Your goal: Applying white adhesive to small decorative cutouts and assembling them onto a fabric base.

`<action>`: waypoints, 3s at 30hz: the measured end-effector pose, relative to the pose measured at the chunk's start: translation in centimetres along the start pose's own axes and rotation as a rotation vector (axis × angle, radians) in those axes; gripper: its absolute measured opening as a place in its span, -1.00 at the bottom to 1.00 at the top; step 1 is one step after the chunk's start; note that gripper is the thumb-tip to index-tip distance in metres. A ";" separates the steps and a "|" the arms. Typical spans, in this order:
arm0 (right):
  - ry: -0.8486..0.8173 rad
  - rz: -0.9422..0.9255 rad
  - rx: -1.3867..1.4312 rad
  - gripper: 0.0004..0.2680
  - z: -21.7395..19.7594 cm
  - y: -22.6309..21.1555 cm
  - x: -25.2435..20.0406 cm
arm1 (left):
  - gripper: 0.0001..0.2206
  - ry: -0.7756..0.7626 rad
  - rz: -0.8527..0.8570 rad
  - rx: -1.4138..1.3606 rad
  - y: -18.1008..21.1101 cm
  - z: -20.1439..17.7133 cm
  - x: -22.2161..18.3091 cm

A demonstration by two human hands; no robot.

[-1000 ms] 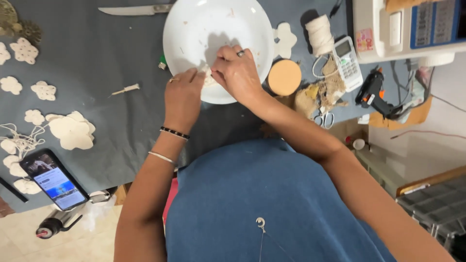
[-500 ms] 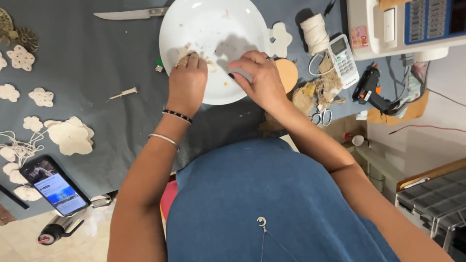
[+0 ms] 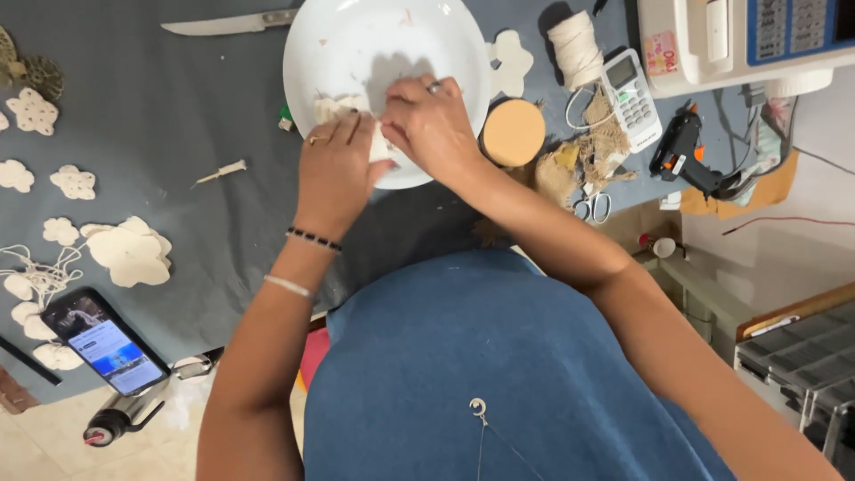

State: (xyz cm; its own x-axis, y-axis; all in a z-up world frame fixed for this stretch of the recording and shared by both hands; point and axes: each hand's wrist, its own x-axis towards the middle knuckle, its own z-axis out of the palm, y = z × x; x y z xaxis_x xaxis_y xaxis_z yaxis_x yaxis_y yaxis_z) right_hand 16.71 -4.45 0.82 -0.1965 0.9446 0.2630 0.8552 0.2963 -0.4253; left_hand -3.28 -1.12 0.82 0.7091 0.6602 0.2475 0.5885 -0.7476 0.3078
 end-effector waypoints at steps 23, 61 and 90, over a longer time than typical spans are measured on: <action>0.029 0.156 0.171 -0.84 -7.9 -0.1 -2.5 | -0.97 0.085 0.062 0.023 -1.4 4.6 1.9; -0.226 -0.086 0.175 -0.82 -2.7 -1.1 -1.1 | -0.69 0.042 -0.104 -0.221 2.2 0.9 -1.8; -0.298 0.116 0.372 -0.67 -6.2 -0.3 -1.1 | -0.85 0.113 -0.241 -0.538 2.9 3.4 1.0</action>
State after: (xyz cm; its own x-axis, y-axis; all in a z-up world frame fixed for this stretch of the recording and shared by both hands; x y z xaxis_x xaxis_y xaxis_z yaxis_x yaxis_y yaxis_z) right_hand 19.64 -6.46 5.99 -0.2854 0.9576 -0.0403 0.6607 0.1661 -0.7320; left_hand 0.44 -2.90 -1.15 0.5172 0.8321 0.2004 0.4272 -0.4539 0.7820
